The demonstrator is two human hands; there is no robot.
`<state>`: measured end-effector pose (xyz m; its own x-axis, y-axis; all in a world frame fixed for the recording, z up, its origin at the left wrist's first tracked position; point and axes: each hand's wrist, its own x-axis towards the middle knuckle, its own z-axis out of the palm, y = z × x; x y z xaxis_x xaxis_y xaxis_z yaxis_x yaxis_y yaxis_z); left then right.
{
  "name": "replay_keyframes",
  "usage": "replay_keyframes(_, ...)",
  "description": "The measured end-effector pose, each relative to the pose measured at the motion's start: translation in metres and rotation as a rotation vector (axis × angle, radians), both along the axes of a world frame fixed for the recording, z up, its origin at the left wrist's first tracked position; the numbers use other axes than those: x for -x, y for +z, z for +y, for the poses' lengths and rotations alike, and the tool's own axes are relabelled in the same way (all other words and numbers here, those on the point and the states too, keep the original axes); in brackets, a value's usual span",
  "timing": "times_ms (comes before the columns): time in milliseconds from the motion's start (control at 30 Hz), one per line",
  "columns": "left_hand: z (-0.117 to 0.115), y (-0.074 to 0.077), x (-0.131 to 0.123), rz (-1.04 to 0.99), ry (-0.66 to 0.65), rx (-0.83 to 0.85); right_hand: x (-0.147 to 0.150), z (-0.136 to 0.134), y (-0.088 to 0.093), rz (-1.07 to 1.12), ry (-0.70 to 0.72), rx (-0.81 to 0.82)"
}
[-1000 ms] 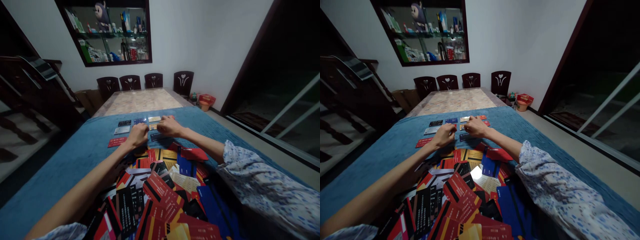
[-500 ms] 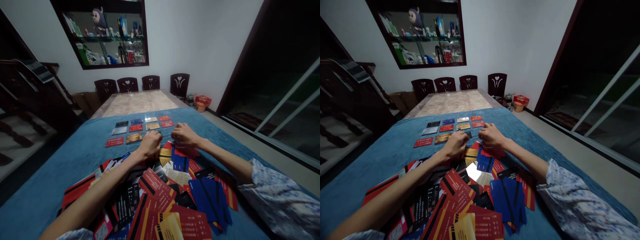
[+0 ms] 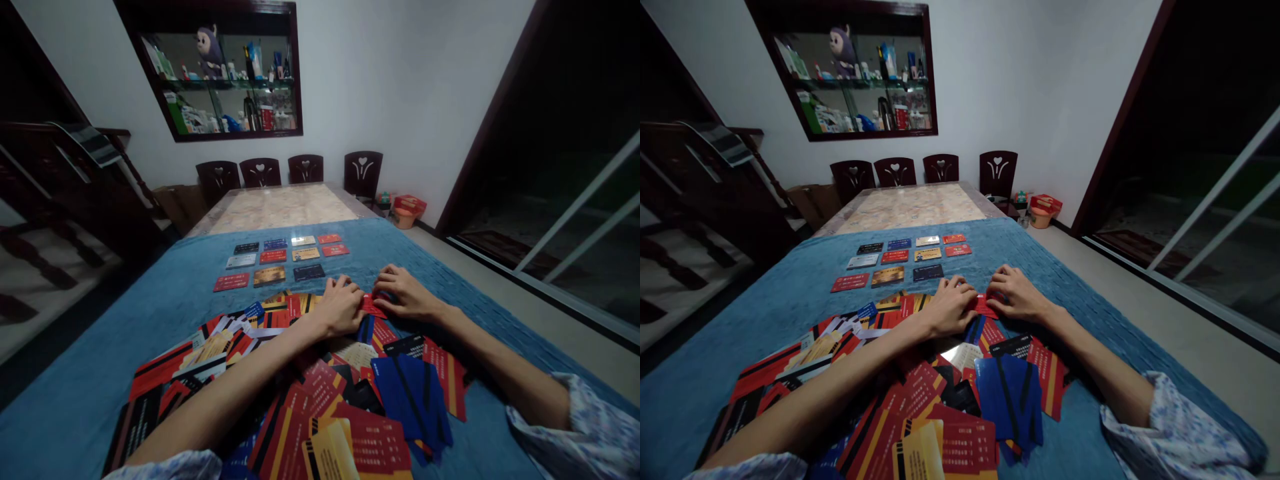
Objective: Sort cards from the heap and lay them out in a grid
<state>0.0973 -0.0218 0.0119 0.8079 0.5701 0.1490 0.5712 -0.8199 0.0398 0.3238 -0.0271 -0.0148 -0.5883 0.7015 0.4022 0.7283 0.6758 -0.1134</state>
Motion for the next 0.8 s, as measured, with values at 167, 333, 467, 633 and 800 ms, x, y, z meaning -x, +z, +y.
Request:
replay_keyframes(167,-0.002,0.003,-0.005,0.033,0.026,0.066,-0.005,-0.007,0.002,0.027,0.048,0.097)
replay_keyframes(333,-0.001,0.005,-0.001,0.041,0.007,0.072,-0.009,-0.010,0.006,0.049,0.098,0.130)
replay_keyframes(467,0.004,0.000,0.002,0.081,-0.099,-0.009,-0.011,-0.010,0.007,0.040,0.109,0.135)
replay_keyframes(633,0.012,-0.004,0.005,0.098,-0.216,-0.105,-0.012,-0.010,0.007,0.048,0.119,0.131)
replay_keyframes(800,0.013,-0.006,0.007,0.062,-0.264,-0.132,-0.010,-0.012,0.009,0.069,0.124,0.130)
